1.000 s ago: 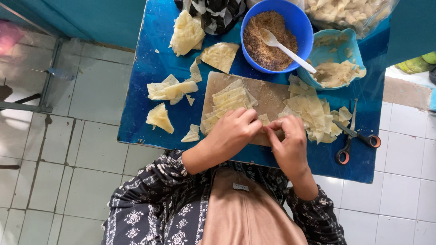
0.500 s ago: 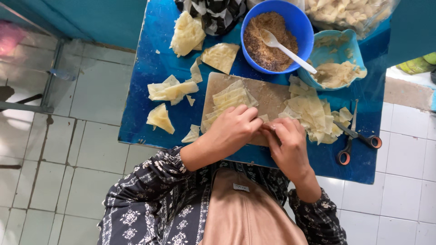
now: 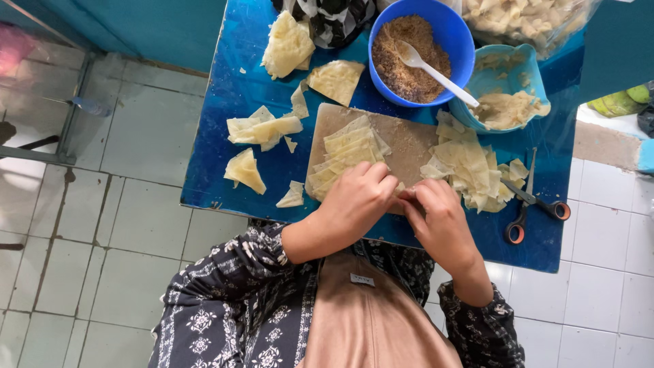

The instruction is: The person sits at a blue table and folds thin translucent wrapper sheets by hand, pinching each piece closed. They occasionally use a spoon to scoop brown powder from a blue bowl and place it onto a wrapper before folding, setting finished pieces aside on the table.

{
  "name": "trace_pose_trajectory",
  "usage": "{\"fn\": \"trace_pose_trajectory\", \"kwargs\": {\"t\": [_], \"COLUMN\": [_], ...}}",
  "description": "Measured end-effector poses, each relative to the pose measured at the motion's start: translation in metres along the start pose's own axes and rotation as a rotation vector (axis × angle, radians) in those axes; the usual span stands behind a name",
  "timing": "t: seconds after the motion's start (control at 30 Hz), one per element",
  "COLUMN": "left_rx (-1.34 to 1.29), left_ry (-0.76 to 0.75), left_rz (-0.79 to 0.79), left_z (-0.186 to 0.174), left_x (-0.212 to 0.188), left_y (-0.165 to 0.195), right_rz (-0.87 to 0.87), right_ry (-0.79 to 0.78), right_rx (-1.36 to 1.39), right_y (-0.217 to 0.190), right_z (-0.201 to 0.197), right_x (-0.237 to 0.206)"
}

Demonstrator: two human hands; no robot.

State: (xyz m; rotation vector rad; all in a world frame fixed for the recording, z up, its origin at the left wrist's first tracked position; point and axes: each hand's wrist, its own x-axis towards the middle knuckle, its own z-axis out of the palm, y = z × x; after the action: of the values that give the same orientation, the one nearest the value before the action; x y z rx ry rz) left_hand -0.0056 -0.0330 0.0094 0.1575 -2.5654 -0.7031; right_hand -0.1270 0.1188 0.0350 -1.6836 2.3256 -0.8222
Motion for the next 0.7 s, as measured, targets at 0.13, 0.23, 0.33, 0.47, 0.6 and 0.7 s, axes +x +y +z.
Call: {"fn": "trace_pose_trajectory", "kwargs": {"t": [0.13, 0.23, 0.33, 0.47, 0.6, 0.7], "left_rx": [-0.091, -0.083, -0.047, 0.04, -0.006, 0.069], "left_ry": [0.072, 0.051, 0.045, 0.001, -0.018, 0.011], "left_rz": [0.051, 0.063, 0.061, 0.049, 0.005, 0.001], "left_z": [-0.003, -0.001, 0.003, 0.009, 0.012, 0.011], "left_x": [-0.009, -0.011, -0.008, -0.005, 0.001, 0.002], "left_y": [0.007, 0.007, 0.004, 0.001, 0.0, 0.001], "right_rz": [0.01, 0.011, 0.029, 0.073, -0.011, -0.018], "right_ry": [0.018, 0.03, 0.08, 0.205, 0.253, 0.246], "right_rx": [-0.024, -0.009, 0.049, 0.043, -0.102, -0.21], "right_y": [0.002, 0.004, 0.003, -0.004, -0.006, -0.007], "right_z": [0.003, 0.004, 0.004, 0.006, 0.012, 0.016], "right_x": [-0.002, -0.002, -0.006, -0.015, -0.016, -0.015]}}
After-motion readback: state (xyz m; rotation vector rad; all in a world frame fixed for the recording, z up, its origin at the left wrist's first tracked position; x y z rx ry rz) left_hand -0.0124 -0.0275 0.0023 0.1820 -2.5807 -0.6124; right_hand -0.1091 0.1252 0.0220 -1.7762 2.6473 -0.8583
